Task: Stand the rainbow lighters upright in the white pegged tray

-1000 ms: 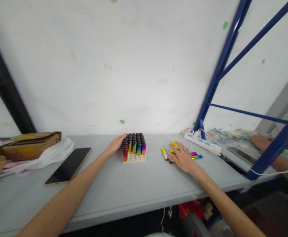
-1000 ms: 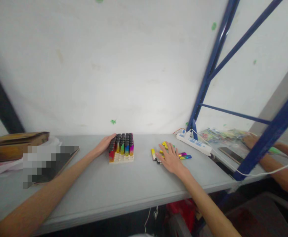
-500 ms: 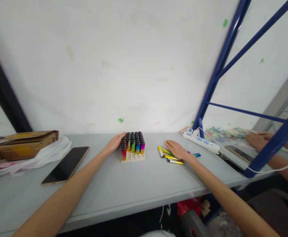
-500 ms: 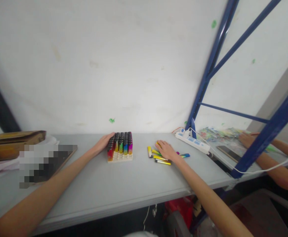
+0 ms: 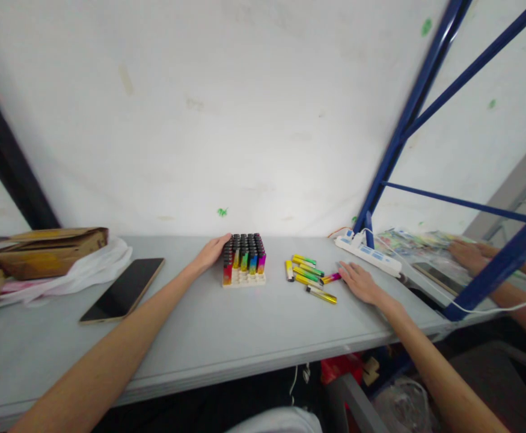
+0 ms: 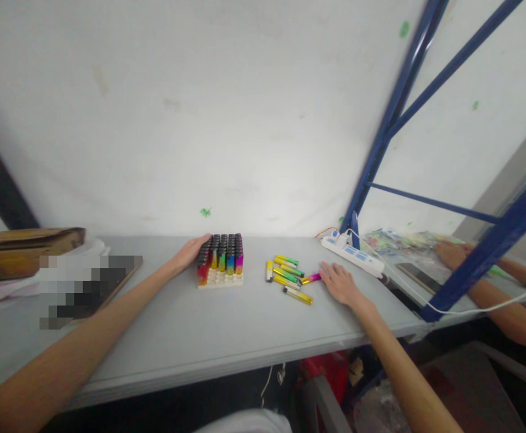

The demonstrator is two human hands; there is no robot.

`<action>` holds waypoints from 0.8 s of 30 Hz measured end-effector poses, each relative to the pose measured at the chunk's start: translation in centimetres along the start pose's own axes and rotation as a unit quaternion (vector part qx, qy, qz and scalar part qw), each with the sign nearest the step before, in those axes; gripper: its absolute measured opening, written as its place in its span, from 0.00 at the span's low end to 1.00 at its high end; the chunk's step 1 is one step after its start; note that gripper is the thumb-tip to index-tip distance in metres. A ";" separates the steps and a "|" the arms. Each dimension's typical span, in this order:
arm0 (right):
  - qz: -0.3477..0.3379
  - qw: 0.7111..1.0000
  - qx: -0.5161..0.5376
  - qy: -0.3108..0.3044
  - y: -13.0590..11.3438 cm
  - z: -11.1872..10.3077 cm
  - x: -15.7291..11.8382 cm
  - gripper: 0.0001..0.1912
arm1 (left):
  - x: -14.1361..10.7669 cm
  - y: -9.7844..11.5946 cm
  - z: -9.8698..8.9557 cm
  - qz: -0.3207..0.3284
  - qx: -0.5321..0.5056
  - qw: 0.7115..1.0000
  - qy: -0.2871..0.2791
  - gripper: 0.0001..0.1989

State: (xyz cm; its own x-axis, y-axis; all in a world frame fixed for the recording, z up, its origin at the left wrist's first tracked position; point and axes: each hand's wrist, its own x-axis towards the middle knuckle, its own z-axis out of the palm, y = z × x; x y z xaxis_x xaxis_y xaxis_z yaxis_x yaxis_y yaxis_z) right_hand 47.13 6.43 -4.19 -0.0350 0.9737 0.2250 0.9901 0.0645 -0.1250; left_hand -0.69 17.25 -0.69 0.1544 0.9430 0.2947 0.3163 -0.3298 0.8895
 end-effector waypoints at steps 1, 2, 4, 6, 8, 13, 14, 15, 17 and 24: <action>0.005 1.000 0.009 -0.006 -0.9 0.5 -0.1 0.31 | 0.0 0.0 0.0 -0.003 -0.004 1.000 0.000 0.34; 0.005 1.000 0.026 -0.011 -2.1 0.7 0.0 0.31 | 0.0 0.1 0.0 -0.007 -0.006 1.000 0.000 0.34; -0.026 0.996 0.076 -0.026 -4.4 0.4 0.3 0.32 | -0.1 0.2 0.0 -0.009 -0.006 1.000 -0.003 0.35; -0.081 0.988 0.132 -0.021 -5.9 -0.8 0.7 0.31 | -0.1 0.4 0.0 -0.003 -0.004 1.000 -0.004 0.35; -0.120 0.979 0.164 0.023 -6.1 -2.5 1.1 0.29 | -0.1 0.4 0.0 0.000 -0.001 1.000 -0.006 0.35; -0.150 0.970 0.171 0.082 -3.9 -6.0 0.2 0.21 | -0.1 0.1 -0.1 -0.002 -0.002 1.000 -0.010 0.35; -0.144 0.971 0.176 0.067 -3.6 -6.3 -0.2 0.20 | -0.1 0.1 -0.1 -0.001 -0.003 1.000 -0.011 0.35; -0.132 0.973 0.182 0.051 -3.6 -6.4 -0.7 0.20 | -0.1 0.2 0.0 -0.003 -0.003 1.000 -0.012 0.35; -0.100 0.977 0.185 0.024 -3.9 -6.2 -1.5 0.20 | -0.2 0.3 0.0 -0.008 0.000 1.000 -0.009 0.35; -0.009 0.990 0.139 -0.014 -6.1 -3.9 -2.2 0.28 | -0.4 0.7 0.0 -0.019 -0.010 1.000 -0.006 0.35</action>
State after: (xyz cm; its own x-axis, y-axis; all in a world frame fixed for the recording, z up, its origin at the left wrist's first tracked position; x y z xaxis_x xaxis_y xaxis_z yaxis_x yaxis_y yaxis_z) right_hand 41.72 3.00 -0.19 -0.0607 0.9772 0.2033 0.9140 0.1363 -0.3821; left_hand -0.49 16.66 -0.14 0.1546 0.9539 0.2572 0.3037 -0.2936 0.9064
